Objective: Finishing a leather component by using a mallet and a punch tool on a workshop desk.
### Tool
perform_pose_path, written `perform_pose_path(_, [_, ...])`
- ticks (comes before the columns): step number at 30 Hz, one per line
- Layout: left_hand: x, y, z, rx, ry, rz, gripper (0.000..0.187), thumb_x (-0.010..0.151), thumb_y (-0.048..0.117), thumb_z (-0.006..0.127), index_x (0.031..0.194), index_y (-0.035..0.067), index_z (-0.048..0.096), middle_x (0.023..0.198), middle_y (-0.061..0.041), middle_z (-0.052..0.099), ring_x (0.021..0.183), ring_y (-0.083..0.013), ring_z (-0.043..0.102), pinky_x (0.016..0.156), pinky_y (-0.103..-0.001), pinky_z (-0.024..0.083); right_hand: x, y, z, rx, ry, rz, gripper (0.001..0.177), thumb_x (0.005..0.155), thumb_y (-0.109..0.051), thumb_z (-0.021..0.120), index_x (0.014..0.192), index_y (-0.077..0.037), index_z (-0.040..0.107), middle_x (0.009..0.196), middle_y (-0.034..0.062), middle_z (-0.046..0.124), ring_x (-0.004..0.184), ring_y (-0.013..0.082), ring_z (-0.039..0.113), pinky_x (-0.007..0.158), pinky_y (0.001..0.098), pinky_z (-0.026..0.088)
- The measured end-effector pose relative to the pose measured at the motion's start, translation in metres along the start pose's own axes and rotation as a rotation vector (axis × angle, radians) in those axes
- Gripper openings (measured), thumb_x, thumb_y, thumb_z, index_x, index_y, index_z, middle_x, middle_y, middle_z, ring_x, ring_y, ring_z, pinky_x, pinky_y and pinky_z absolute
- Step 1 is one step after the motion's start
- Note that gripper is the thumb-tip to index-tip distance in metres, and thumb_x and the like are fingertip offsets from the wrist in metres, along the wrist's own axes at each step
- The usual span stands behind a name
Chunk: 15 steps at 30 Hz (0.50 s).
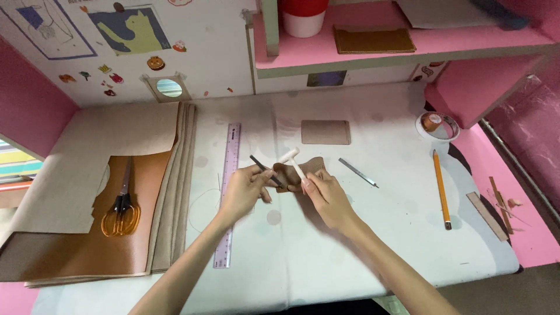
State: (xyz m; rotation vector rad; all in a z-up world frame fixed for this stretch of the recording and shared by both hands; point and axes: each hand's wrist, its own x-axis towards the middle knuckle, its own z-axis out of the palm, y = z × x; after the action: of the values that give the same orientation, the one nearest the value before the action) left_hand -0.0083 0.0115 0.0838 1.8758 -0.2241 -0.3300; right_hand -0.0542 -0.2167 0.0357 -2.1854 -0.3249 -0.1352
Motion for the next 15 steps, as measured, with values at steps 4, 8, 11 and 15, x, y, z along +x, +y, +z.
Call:
perform_pose_path(4, [-0.0012, 0.0028, 0.0011, 0.02, 0.012, -0.005, 0.028, 0.104, 0.02, 0.059, 0.115, -0.003, 0.071, 0.085, -0.015, 0.08, 0.053, -0.0161, 0.073, 0.059, -0.026, 0.057, 0.001, -0.0015, -0.0009, -0.019, -0.013, -0.013, 0.048, 0.112, -0.044, 0.031, 0.081, -0.015, 0.055, 0.071, 0.0046, 0.049, 0.092, 0.0225, 0.058, 0.093, 0.0366, 0.041])
perform_pose_path(8, [-0.0024, 0.0044, 0.0015, 0.014, 0.013, 0.004, 0.028, 0.104, 0.018, 0.059, 0.115, -0.005, 0.071, 0.082, -0.015, 0.079, 0.052, -0.0174, 0.073, 0.061, -0.027, 0.058, 0.0006, -0.0015, -0.001, 0.013, 0.009, -0.011, 0.049, 0.111, -0.042, 0.032, 0.08, -0.014, 0.057, 0.069, 0.0057, 0.051, 0.09, 0.021, 0.058, 0.09, 0.0344, 0.042])
perform_pose_path(11, [-0.0025, 0.004, 0.0017, 0.029, 0.009, 0.009, 0.028, 0.104, 0.019, 0.06, 0.114, -0.004, 0.071, 0.084, -0.015, 0.08, 0.054, -0.0177, 0.074, 0.063, -0.028, 0.059, 0.0001, 0.0006, 0.0, 0.016, 0.005, 0.009, 0.047, 0.112, -0.043, 0.033, 0.082, -0.015, 0.056, 0.069, 0.0033, 0.047, 0.09, 0.0194, 0.056, 0.09, 0.0341, 0.042])
perform_pose_path(15, [-0.001, -0.0002, 0.0028, 0.043, 0.013, 0.017, 0.026, 0.103, 0.018, 0.06, 0.112, -0.004, 0.072, 0.084, -0.016, 0.08, 0.053, -0.0182, 0.073, 0.062, -0.03, 0.06, -0.0003, -0.002, -0.0001, 0.026, 0.013, 0.001, 0.046, 0.111, -0.041, 0.035, 0.081, -0.014, 0.056, 0.069, 0.005, 0.049, 0.089, 0.0205, 0.056, 0.09, 0.0354, 0.043])
